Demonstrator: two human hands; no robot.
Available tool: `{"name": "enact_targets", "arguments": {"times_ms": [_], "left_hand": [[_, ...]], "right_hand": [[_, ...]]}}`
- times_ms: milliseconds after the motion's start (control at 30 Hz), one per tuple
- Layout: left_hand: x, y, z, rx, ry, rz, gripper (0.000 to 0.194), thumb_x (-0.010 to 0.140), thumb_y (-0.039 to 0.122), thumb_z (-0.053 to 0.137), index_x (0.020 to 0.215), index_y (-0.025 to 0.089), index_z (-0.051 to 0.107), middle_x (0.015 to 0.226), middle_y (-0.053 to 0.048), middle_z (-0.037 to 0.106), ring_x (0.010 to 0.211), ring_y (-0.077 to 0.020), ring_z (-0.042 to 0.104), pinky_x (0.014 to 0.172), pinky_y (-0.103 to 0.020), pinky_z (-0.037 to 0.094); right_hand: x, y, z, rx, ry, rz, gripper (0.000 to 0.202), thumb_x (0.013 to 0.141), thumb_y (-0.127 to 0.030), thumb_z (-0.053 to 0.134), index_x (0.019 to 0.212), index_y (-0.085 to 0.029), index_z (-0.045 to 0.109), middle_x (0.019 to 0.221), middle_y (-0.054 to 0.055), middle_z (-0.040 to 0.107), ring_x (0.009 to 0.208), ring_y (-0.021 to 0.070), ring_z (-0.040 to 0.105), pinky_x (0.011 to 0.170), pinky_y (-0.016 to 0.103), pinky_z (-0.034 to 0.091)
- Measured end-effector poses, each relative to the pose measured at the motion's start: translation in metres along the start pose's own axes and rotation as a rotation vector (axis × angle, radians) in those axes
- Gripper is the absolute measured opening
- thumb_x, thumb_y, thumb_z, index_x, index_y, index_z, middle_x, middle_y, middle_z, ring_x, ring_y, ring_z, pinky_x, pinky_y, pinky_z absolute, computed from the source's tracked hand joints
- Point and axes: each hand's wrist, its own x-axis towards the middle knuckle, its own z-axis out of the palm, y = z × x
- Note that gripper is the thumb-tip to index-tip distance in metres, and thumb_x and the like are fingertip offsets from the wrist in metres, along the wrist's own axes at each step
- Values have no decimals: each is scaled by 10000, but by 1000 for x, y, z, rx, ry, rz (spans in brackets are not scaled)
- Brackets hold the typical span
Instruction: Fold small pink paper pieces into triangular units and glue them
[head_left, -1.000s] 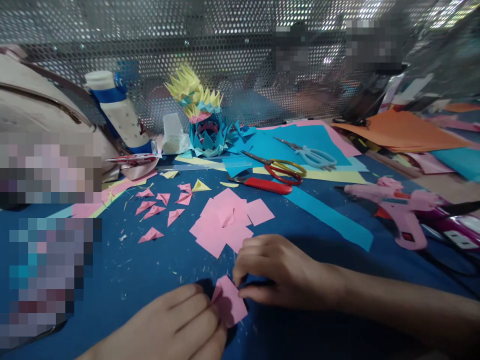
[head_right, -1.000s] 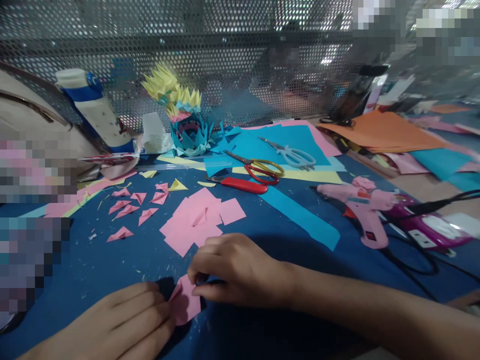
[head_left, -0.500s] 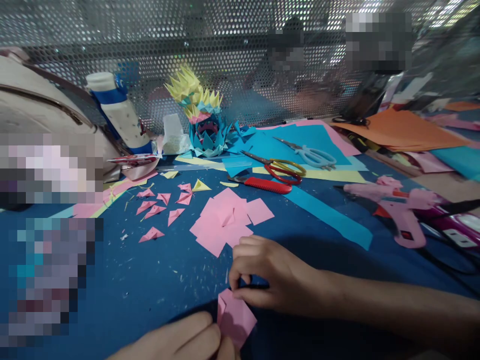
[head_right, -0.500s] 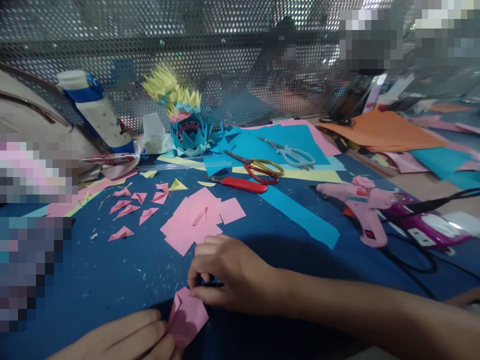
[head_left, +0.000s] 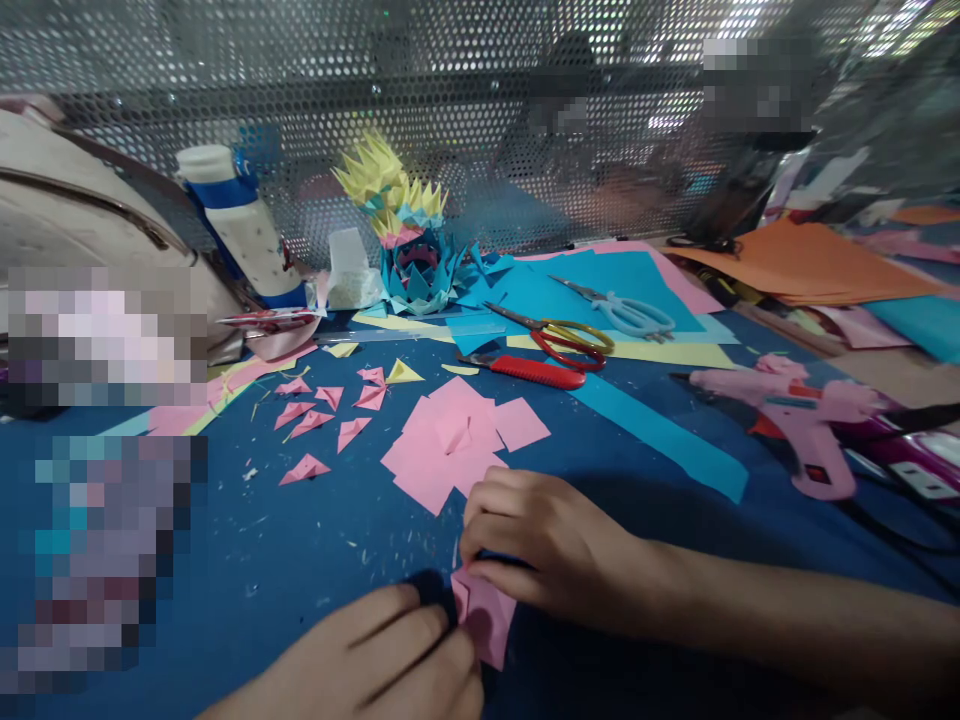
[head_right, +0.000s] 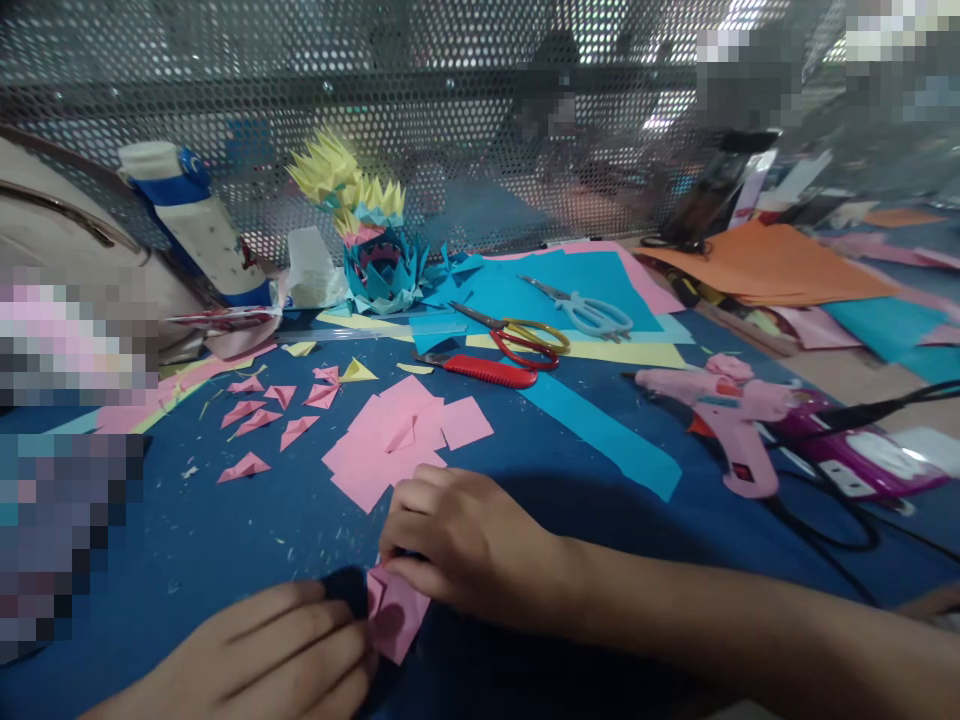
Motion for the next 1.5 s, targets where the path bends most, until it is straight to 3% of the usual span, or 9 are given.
{"name": "enact_targets", "arguments": {"times_ms": [100, 367, 633, 867, 1100, 1267, 1367, 1500], "left_hand": [[-9, -4, 5, 52, -21, 22, 390, 1102, 105, 332, 1139, 174, 714, 1187, 3, 736, 1017, -179, 647, 917, -318, 486], [-18, -7, 13, 48, 2, -29, 439, 1099, 119, 288, 1126, 153, 726, 1157, -15, 747, 987, -194, 645, 955, -348, 437], [-17, -8, 14, 32, 21, -28, 435, 1087, 107, 295, 1129, 145, 726, 1129, -14, 764, 978, -198, 645, 1054, -358, 381], [-21, -9, 10, 52, -22, -28, 369, 1087, 128, 358, 1146, 148, 722, 1240, -48, 727, 1061, -204, 657, 1020, -347, 450], [-16, -6, 14, 69, -10, -85, 342, 1083, 140, 387, 1139, 169, 724, 1188, -49, 751, 985, -211, 689, 943, -342, 508], [-16, -3, 15, 76, -41, -84, 395, 1113, 177, 318, 1204, 149, 701, 1205, -40, 741, 1022, -202, 666, 994, -334, 463], [-19, -3, 13, 63, -67, -63, 426, 1113, 169, 280, 1236, 132, 686, 1235, -49, 726, 1069, -206, 645, 1041, -340, 418], [-20, -4, 16, 52, -49, -65, 420, 1108, 174, 292, 1212, 141, 698, 1182, -41, 738, 1066, -213, 636, 1108, -361, 337]], "right_hand": [[-3, 0, 2, -88, 19, -6, 174, 1030, -245, 535, 914, -174, 644, 849, 16, 666, 784, 157, 572, 712, 296, 397], [-8, 0, 3, -279, 62, -104, 249, 1057, -249, 469, 880, -192, 633, 846, 7, 649, 794, 158, 550, 724, 315, 389], [-6, -5, -14, -374, -11, -281, 329, 1076, -144, 363, 936, -159, 660, 891, 30, 662, 784, 163, 509, 655, 328, 382], [-4, -1, -25, -389, -40, -331, 265, 1086, -195, 404, 1018, -157, 658, 804, 12, 634, 746, 160, 484, 660, 330, 369], [-2, 7, -39, -272, -224, -320, 239, 1058, -207, 441, 960, -162, 654, 772, 11, 604, 719, 170, 471, 669, 341, 351], [-8, 15, -31, -144, -104, -184, 303, 1109, -330, 356, 1171, -175, 608, 941, 25, 685, 846, 165, 566, 807, 315, 394], [-8, 13, -26, 26, -137, -105, 302, 1057, -414, 504, 1248, -188, 564, 842, -21, 657, 772, 140, 576, 760, 282, 400], [-6, 11, -26, 139, -158, -100, 371, 908, -359, 723, 1214, -204, 579, 809, -43, 644, 756, 129, 579, 718, 257, 392]]}}
